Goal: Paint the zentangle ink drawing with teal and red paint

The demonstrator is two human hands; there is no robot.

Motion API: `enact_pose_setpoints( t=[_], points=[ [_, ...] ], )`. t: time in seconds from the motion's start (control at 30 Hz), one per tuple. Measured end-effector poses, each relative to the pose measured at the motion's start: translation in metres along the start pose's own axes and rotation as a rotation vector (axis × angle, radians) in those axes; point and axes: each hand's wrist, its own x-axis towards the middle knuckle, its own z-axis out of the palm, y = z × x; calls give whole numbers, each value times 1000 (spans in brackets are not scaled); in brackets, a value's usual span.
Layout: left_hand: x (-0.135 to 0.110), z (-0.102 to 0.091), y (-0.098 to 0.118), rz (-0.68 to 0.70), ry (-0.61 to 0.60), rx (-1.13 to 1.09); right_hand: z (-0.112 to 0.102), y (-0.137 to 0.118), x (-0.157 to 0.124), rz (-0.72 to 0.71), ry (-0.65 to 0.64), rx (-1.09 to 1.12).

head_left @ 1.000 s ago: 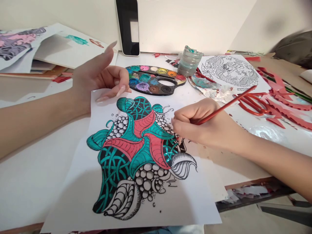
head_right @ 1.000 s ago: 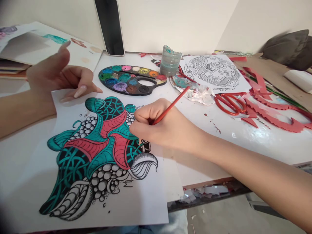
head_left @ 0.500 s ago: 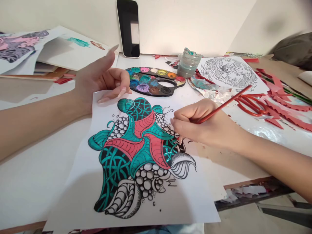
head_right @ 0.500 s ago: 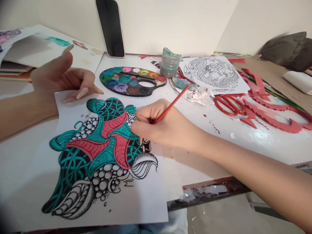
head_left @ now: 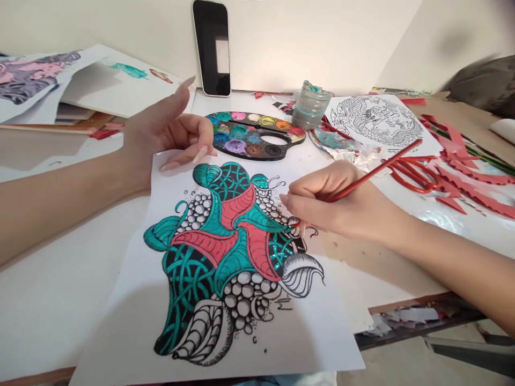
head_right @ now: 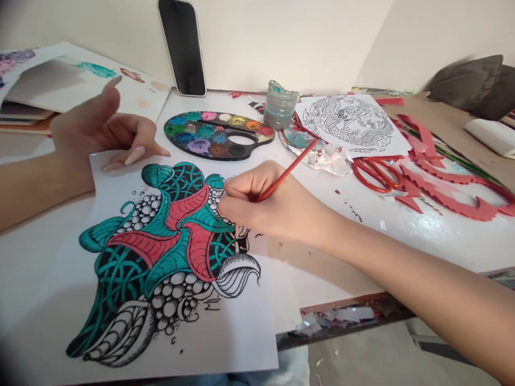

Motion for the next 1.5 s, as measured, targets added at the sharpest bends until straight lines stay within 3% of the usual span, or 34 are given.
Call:
enact_pose_setpoints(
  t=[0.8,1.03,1.5],
  points=[
    [0,2,2,9,1,24,-1,1,0,4,-27,10],
    [-1,5,0,16,57,37,0,2,-1,0,-24,18],
    [0,2,0,20,24,52,-1,0,0,19,-20,-2]
  ],
)
